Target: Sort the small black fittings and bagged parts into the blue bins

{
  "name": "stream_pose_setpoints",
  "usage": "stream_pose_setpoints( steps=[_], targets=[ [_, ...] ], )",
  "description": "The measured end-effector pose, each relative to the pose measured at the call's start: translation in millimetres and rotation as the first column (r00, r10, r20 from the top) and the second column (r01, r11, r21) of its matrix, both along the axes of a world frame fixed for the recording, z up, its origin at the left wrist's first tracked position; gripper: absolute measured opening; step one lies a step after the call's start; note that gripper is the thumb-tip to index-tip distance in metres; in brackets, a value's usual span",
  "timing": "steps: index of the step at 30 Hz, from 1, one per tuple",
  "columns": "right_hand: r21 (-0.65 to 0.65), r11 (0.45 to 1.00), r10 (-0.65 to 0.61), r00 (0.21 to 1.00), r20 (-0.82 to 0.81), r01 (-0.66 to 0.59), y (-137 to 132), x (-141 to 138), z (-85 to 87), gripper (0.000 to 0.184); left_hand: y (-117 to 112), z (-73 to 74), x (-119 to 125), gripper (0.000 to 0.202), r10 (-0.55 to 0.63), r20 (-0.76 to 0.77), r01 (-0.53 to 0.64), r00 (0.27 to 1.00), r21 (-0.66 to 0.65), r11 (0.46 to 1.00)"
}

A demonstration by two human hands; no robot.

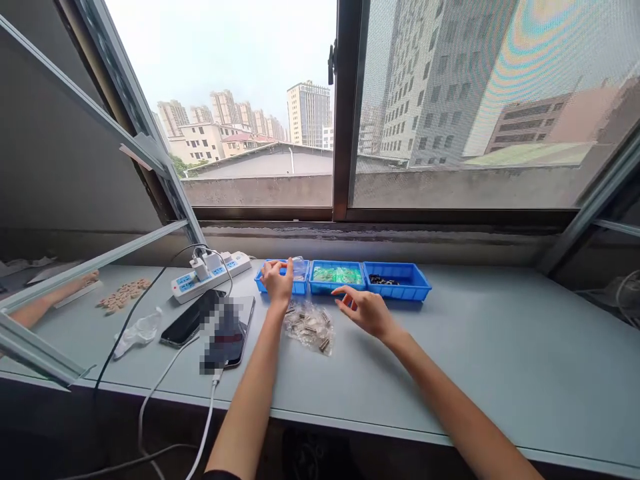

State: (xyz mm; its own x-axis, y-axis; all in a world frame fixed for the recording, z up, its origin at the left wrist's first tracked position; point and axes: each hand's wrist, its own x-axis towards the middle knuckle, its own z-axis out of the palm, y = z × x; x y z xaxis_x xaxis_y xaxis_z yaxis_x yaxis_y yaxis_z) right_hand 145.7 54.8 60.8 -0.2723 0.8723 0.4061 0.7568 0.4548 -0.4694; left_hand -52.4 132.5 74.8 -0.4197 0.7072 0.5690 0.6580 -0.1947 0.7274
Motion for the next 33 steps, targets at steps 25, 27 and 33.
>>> stream_pose_setpoints(
  steps=[25, 27, 33],
  targets=[
    [-0.269, 0.922, 0.302, 0.952, 0.047, -0.279, -10, -12, -1.2, 0.043, -6, -0.8, -7, 0.017, 0.110, -0.182, -0.134, 0.977, -0.129, 0.983],
    [-0.254, 0.927, 0.302, 0.951, 0.066, -0.277, -9, -13, -1.5, 0.035, -6, -1.8, -8, 0.012, 0.098, -0.176, -0.122, 0.979, -0.136, 0.983],
    [-0.179, 0.948, 0.283, 0.955, 0.086, -0.265, -7, -12, -2.7, 0.019, -3, 2.2, -9, 0.013, 0.052, -0.141, -0.065, 0.989, -0.089, 0.994]
  ],
)
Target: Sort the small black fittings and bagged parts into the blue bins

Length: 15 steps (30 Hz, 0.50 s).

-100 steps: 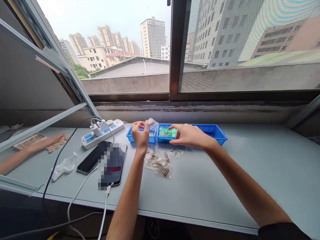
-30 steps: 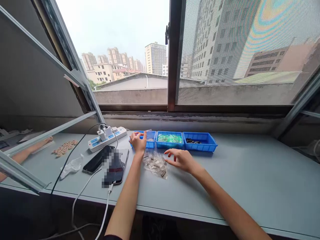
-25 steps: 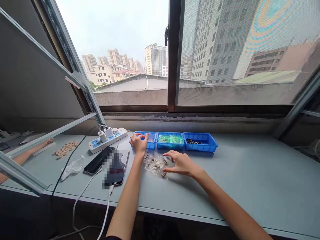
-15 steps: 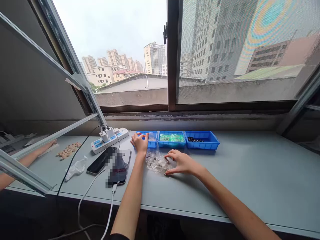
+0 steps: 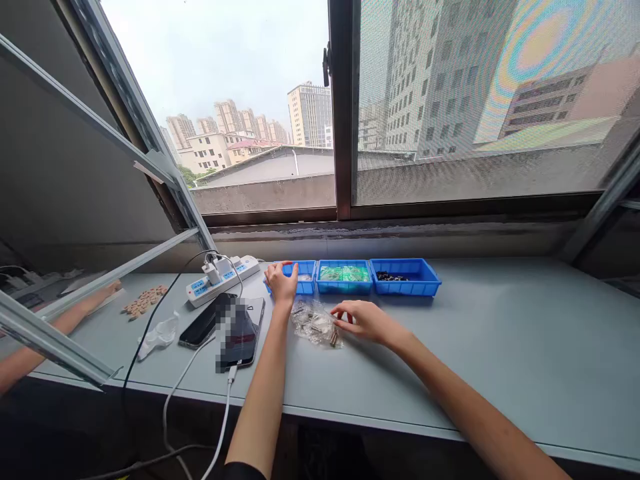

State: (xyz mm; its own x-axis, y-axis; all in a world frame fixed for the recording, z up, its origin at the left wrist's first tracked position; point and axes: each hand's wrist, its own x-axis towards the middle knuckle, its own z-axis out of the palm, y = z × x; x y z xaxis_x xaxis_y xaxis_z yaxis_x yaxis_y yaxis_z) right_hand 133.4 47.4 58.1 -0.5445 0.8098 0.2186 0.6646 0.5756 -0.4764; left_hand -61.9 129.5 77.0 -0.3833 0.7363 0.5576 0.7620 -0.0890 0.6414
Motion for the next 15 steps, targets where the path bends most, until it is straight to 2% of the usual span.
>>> stream_pose_setpoints(
  steps=[4, 6, 9, 11, 13, 15],
  targets=[
    [0.036, 0.992, -0.122, 0.990, -0.077, 0.125, 4, 7, 1.8, 0.022, -3, 4.1, 9, 0.021, -0.178, -0.034, 0.180, 0.984, 0.075, 0.981],
    [0.052, 0.973, -0.212, 0.958, -0.194, 0.226, 8, 12, 3.4, 0.022, -7, 3.5, 19, 0.030, -0.300, -0.069, 0.305, 0.952, 0.093, 0.948],
    [0.013, 0.944, -0.291, 0.847, -0.446, 0.331, 14, 18, 6.4, 0.026, -13, -0.9, 37, 0.035, -0.476, -0.111, 0.486, 0.872, 0.088, 0.870],
    [-0.029, 0.938, -0.297, 0.760, -0.578, 0.345, 17, 21, 8.7, 0.031, -16, -4.7, 47, 0.032, -0.563, -0.125, 0.574, 0.817, 0.077, 0.815],
    [-0.053, 0.943, -0.282, 0.702, -0.655, 0.330, 18, 21, 10.6, 0.036, -17, -7.6, 53, 0.029, -0.633, -0.129, 0.645, 0.763, 0.091, 0.759],
    [-0.050, 0.947, -0.262, 0.677, -0.687, 0.316, 18, 21, 11.6, 0.039, -17, -8.8, 56, 0.028, -0.678, -0.125, 0.690, 0.724, 0.137, 0.711]
  ],
)
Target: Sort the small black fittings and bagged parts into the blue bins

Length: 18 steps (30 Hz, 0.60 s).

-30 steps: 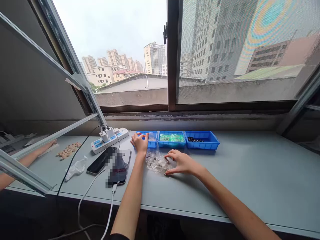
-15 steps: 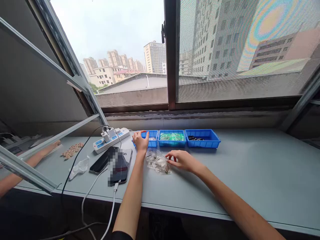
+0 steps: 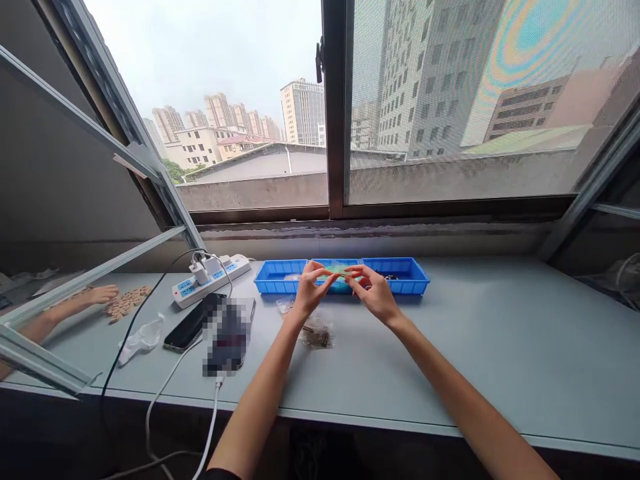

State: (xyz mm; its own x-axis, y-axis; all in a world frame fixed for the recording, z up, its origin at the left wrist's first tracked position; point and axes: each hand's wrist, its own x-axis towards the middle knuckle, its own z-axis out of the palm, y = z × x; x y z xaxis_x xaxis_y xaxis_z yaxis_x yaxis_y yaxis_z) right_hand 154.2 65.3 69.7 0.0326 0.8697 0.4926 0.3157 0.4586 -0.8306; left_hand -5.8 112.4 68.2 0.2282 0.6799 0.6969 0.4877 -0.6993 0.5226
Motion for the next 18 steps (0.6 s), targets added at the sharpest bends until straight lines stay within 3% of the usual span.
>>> stream_pose_setpoints(
  steps=[3, 7, 12, 16, 18],
  targets=[
    [0.055, 0.997, -0.058, 0.998, 0.033, 0.056, -1.2, -1.0, -0.5, 0.036, -0.7, 0.9, 0.1, 0.023, -0.016, 0.056, 0.014, 0.998, 0.039, 0.999],
    [0.166, 0.968, -0.220, 0.954, 0.203, 0.188, -4.1, 0.5, -2.2, 0.024, -2.4, 2.5, 0.6, 0.005, 0.011, 0.032, -0.012, 0.999, 0.032, 0.999],
    [0.273, 0.942, -0.291, 0.886, 0.362, 0.198, -8.1, 4.7, -1.8, 0.022, -3.5, 1.2, 2.6, 0.015, -0.013, -0.006, 0.013, 1.000, 0.001, 1.000],
    [0.256, 0.932, -0.324, 0.906, 0.272, 0.257, -6.9, 2.4, -3.1, 0.026, -4.8, 2.0, 5.0, 0.003, -0.030, 0.025, 0.031, 0.999, -0.032, 0.999],
    [0.202, 0.934, -0.331, 0.925, 0.184, 0.294, -5.5, -0.4, -4.3, 0.031, -4.7, 3.5, 6.6, 0.010, -0.055, 0.045, 0.058, 0.997, -0.062, 0.996]
  ],
)
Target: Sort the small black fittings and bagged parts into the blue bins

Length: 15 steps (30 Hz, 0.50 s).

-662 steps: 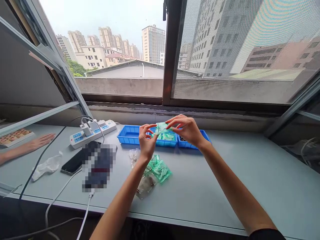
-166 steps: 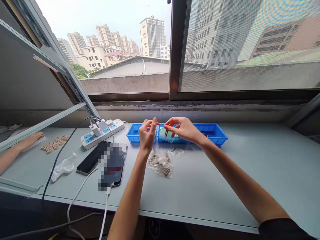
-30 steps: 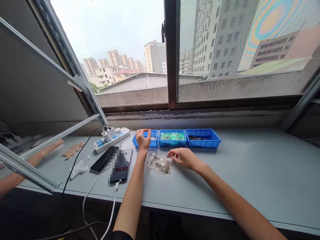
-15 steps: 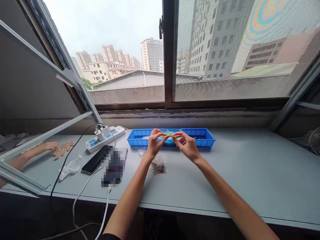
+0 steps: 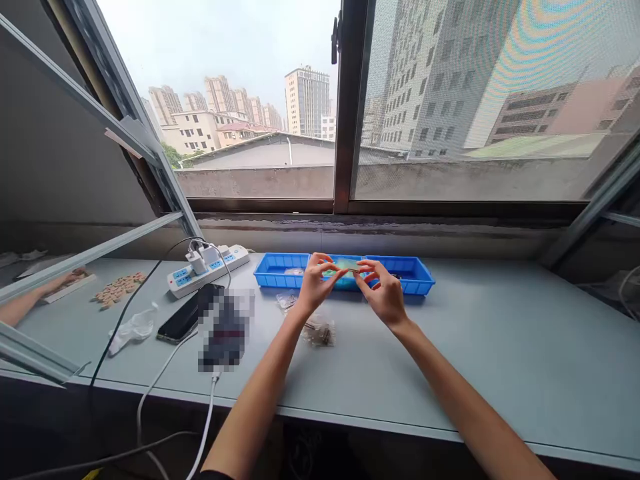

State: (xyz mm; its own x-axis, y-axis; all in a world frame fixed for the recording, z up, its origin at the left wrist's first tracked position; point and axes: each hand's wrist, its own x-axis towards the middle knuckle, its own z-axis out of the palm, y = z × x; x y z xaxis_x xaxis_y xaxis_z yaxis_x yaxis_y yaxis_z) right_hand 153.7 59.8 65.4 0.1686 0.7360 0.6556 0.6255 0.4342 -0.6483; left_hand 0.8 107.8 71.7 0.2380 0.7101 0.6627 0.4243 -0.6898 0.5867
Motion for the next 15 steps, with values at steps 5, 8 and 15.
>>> stream_pose_setpoints(
  steps=[5, 8, 15],
  targets=[
    [-0.047, 0.999, 0.002, 0.999, -0.046, -0.005, -1, -4, -1.3, 0.043, 8, 5.0, -9, 0.019, 0.291, 0.021, -0.288, 0.956, -0.105, 0.952],
    [-0.070, 0.997, 0.025, 0.998, 0.058, -0.021, -4, -6, -2.1, 0.036, 16, 5.9, -27, 0.022, 0.496, 0.045, -0.487, 0.867, -0.131, 0.864],
    [-0.195, 0.973, 0.172, 0.947, 0.270, -0.121, -7, -12, -7.3, 0.028, 23, -1.1, -53, 0.023, 0.721, -0.009, -0.713, 0.692, -0.161, 0.682]
  ],
)
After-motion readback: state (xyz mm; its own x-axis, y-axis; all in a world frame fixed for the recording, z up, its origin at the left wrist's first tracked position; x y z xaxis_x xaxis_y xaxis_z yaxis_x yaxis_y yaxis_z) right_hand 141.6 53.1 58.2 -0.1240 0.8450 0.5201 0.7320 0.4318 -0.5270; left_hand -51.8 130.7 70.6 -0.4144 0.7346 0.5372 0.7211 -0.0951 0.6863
